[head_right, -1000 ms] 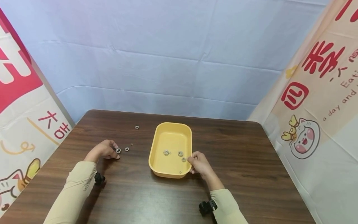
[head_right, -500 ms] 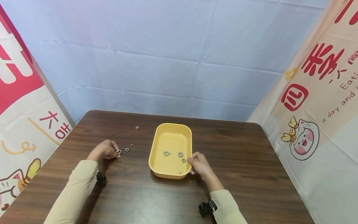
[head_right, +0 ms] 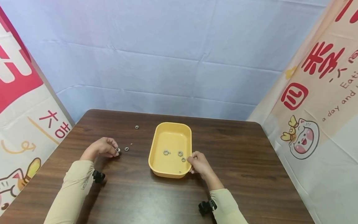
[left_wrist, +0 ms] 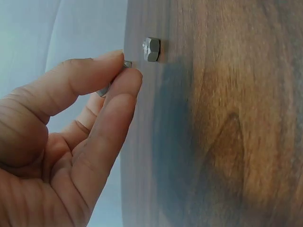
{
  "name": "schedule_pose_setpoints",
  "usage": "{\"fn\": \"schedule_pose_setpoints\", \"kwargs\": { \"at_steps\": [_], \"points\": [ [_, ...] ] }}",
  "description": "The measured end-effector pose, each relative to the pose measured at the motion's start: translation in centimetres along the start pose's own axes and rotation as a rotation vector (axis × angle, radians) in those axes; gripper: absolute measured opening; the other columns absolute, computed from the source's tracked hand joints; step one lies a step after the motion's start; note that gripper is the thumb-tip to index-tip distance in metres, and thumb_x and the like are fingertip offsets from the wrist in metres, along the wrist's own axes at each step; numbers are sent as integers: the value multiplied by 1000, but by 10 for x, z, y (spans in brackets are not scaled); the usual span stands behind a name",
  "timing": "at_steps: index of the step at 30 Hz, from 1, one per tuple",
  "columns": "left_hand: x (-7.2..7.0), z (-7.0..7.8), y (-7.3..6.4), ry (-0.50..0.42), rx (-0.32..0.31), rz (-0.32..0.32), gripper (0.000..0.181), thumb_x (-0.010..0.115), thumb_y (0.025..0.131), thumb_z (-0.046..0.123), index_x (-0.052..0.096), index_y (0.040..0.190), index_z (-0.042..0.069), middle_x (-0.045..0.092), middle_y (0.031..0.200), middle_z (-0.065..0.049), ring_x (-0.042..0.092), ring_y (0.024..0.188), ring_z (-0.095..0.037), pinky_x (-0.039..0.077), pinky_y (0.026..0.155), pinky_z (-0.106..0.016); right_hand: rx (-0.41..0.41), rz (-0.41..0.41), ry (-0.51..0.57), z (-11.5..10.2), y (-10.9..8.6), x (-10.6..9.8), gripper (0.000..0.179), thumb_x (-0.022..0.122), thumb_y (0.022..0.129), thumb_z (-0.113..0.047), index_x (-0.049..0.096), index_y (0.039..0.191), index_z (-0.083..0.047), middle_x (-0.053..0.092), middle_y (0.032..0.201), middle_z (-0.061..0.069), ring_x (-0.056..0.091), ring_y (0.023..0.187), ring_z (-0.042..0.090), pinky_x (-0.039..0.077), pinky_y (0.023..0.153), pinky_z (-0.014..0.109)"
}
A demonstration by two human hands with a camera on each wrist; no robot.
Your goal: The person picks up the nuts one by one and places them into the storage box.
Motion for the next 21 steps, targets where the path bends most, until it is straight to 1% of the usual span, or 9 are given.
{"fn": "schedule_pose_setpoints", "kwargs": {
  "at_steps": [2, 6, 10, 13, 16, 21],
  "points": [
    [0, 0, 1, -11, 3, -10, 24, 67, 68, -15, 55, 85, -3, 64, 68, -7, 65, 65, -20, 54, 61, -34, 2, 5, 2, 0, 0, 1, 6, 49, 87, 2, 44, 89, 5, 52, 58, 11, 47, 39, 11, 40, 37, 22],
    [0, 0, 0, -15, 9, -7, 25, 68, 67, -15, 56, 84, -3, 63, 68, -6, 64, 63, -18, 54, 60, -33, 0, 25, 3, 1, 1, 1, 7, 49, 86, 1, 45, 89, 4, 52, 58, 10, 46, 39, 10, 39, 37, 21],
    [2, 4, -4, -10, 23, -3, 23, 67, 67, -14, 55, 84, -3, 66, 71, -11, 65, 66, -20, 54, 62, -35, -10, 31, 4, 2, 1, 0, 7, 49, 85, 1, 45, 89, 5, 52, 59, 13, 46, 38, 11, 39, 37, 22],
    [6, 10, -8, 1, 43, -15, 22, 67, 69, -12, 54, 84, -3, 67, 74, -14, 66, 69, -22, 54, 64, -37, -13, 32, 14, 2, 0, -1, 7, 49, 85, 1, 44, 89, 5, 52, 59, 15, 46, 38, 11, 39, 37, 22],
    [11, 16, -11, 11, 61, -23, 20, 67, 70, -10, 55, 84, -3, 68, 75, -14, 66, 69, -21, 54, 65, -38, -19, 29, 19, 0, 0, -2, 8, 49, 86, 1, 44, 90, 6, 52, 60, 15, 46, 39, 11, 39, 37, 22],
    [21, 26, -16, 51, 82, -22, 15, 67, 72, -6, 55, 82, -3, 68, 74, -13, 65, 66, -20, 54, 63, -36, -15, 26, 0, 0, -1, -1, 8, 49, 86, 1, 44, 90, 6, 52, 59, 12, 46, 39, 11, 40, 37, 22]
  ]
}}
Point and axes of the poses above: each hand's wrist, its own y-axis towards the middle knuckle, its own x-axis out of the palm, z = x × y, the point moved 10 cm from there along y, towards the middle knuckle
